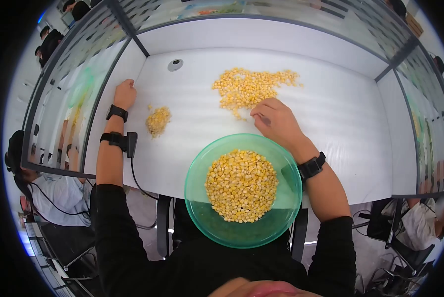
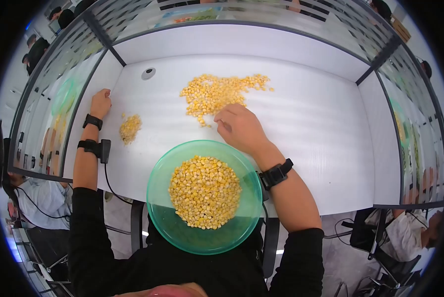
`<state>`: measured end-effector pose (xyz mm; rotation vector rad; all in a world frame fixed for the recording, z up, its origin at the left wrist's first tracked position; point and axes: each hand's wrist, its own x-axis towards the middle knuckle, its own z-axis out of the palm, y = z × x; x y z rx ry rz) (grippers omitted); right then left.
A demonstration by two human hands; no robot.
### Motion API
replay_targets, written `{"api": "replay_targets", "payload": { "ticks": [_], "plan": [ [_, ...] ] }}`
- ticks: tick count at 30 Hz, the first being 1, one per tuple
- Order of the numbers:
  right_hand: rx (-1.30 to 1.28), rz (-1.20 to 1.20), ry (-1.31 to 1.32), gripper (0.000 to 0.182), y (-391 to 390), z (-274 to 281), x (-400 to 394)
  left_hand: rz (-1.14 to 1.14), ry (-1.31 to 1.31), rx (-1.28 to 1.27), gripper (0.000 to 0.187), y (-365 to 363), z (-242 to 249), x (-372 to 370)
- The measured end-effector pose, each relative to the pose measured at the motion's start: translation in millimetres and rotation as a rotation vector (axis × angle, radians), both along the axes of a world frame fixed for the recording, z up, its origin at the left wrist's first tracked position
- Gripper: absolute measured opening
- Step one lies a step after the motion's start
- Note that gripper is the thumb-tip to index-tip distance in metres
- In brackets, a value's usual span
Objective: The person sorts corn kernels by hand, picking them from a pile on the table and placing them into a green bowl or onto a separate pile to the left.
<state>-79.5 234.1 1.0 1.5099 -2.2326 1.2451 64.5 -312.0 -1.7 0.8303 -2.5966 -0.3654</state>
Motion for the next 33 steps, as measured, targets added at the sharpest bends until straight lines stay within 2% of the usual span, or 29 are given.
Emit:
{"api": "replay_targets", "payload": {
  "ticks": [4,7,10,17,22,24,27,30,33],
  "plan": [
    [0.001,0.008,0.010,0.008,-0.6,-0.3,-0.1,-0.006,-0.087,-0.074,0.036,-6.7,-9.8,-2.4],
    [0.018,0.022,0.018,0.009,1.0,2.0,-0.2,-0.024,-0.051,-0.187,0.035,-0.9,-9.0,-0.3],
    [0.031,0.026,0.000,0.009,1.4,1.5,0.1,0.032,-0.017,-0.105,0.035,-3.5,-10.7,-2.1],
    [0.040,0.024,-0.008,0.009,1.2,2.3,0.4,-0.049,0.124,0.067,0.033,4.1,-19.5,15.4],
    [0.044,0.026,-0.017,0.008,1.1,1.8,0.2,-0.123,0.082,0.009,0.032,83.0,-0.8,52.5],
    [0.037,0.026,-0.015,0.009,1.3,1.5,0.6,-0.143,0.080,0.085,0.030,106.3,4.4,66.8],
    [0.037,0.029,-0.009,0.009,1.1,1.6,1.1,-0.208,0.094,0.102,0.027,126.0,11.7,82.0],
    [0.046,0.033,-0.015,0.009,1.3,2.3,0.7,-0.107,0.078,0.145,0.023,141.9,22.9,86.4],
    [0.041,0.035,-0.033,0.009,0.6,0.3,1.6,-0.178,0.233,-0.029,0.017,131.9,16.6,79.7]
  ]
}}
